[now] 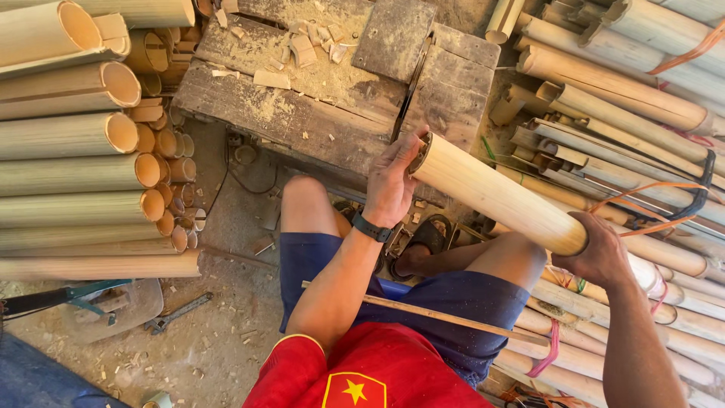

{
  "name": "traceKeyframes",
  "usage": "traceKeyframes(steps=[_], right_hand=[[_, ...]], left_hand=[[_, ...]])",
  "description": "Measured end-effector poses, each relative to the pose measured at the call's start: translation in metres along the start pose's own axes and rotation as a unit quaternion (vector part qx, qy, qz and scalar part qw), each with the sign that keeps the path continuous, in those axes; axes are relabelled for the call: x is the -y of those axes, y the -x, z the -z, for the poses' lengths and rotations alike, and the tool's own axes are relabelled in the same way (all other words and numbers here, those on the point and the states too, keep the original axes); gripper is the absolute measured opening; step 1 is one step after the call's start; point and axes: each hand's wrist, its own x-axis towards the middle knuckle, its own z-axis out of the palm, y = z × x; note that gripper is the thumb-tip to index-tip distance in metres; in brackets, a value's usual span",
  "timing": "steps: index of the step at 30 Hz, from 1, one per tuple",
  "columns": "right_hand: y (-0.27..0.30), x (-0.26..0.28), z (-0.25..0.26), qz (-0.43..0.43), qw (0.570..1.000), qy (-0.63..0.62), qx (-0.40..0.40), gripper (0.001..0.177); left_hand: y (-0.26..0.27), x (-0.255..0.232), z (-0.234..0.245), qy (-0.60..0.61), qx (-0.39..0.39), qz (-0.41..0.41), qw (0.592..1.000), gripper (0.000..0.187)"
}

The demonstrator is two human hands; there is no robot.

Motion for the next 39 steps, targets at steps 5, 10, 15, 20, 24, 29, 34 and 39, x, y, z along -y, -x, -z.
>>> traceKeyframes(steps=[5,10,15,20,24,29,34,39], right_hand=[[0.015,0.006,-0.002,-0.073,0.994,0.061,0.045,0.085],[0.018,0.007,0.0,-0.041,0.995,0.082,0.037,0.093],[0.028,0.003,-0.004,-0.019,0.998,0.06,-0.03,0.077],[0.028,-0.002,-0.017,0.089,0.957,0.141,-0.235,0.067],[0.03,-0.011,-0.009,0.04,0.986,0.07,-0.148,0.071],[0.015,-0.012,-0.005,0.066,0.984,0.123,-0.113,0.068],[-0.031,-0.022,-0.008,0.063,0.957,0.221,-0.174,0.07],[-0.078,-0.027,-0.012,0.063,0.949,0.264,-0.158,0.07]], left_hand=[[0.003,0.003,-0.018,-0.017,-0.03,-0.033,0.999,0.026],[0.003,-0.001,-0.03,0.038,-0.011,0.0,0.999,0.043],[0.003,0.0,-0.031,-0.009,-0.034,0.013,0.999,0.081],[0.002,0.037,-0.038,-0.173,-0.072,0.076,0.979,0.083],[-0.003,0.053,-0.023,-0.073,0.008,0.03,0.997,0.076],[-0.02,0.074,-0.012,-0.074,0.044,0.075,0.993,0.057],[-0.059,0.098,0.002,-0.211,-0.083,0.216,0.95,0.065],[-0.105,0.098,0.018,-0.287,-0.127,0.289,0.904,0.076]])
